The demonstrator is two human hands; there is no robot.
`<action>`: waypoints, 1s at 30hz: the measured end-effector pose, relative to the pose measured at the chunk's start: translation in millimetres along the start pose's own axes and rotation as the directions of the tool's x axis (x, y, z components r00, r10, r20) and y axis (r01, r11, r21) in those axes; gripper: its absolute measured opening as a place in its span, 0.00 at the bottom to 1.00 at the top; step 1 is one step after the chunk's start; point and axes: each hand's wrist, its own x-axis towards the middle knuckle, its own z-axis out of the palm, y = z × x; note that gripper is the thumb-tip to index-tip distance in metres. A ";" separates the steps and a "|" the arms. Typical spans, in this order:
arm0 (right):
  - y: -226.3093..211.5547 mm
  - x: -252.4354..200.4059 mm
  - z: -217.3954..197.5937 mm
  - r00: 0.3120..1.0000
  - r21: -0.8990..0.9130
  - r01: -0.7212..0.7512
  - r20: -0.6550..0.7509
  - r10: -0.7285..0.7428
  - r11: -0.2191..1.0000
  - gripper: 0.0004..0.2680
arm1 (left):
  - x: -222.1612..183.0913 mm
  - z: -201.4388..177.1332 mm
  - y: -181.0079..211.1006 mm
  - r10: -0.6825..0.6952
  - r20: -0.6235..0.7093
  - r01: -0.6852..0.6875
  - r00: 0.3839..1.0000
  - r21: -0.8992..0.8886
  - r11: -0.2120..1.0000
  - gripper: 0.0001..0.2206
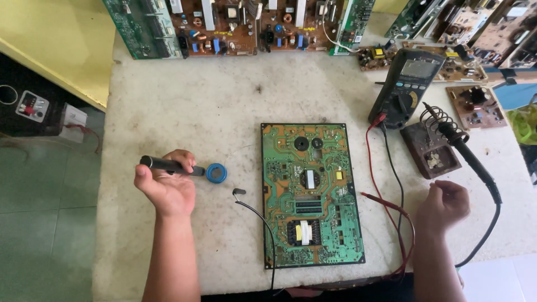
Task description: Desoldering electronic components from a printed circuit board using a soldering iron and a manual desoldering pump.
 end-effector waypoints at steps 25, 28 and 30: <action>6.8 -0.5 0.9 0.999 0.053 0.019 0.025 -0.020 0.998 0.06 | 14.1 17.3 -15.3 0.160 -0.216 -0.192 0.963 -0.137 0.972 0.08; 13.5 0.8 1.6 0.999 0.101 0.043 0.023 -0.046 0.994 0.07 | 11.6 18.0 -19.1 0.178 -0.239 -0.208 0.955 -0.107 0.972 0.09; 15.9 -0.1 -0.6 0.997 0.087 0.071 0.034 -0.074 0.994 0.07 | 8.5 17.4 -19.5 0.191 -0.272 -0.220 0.943 -0.080 0.972 0.09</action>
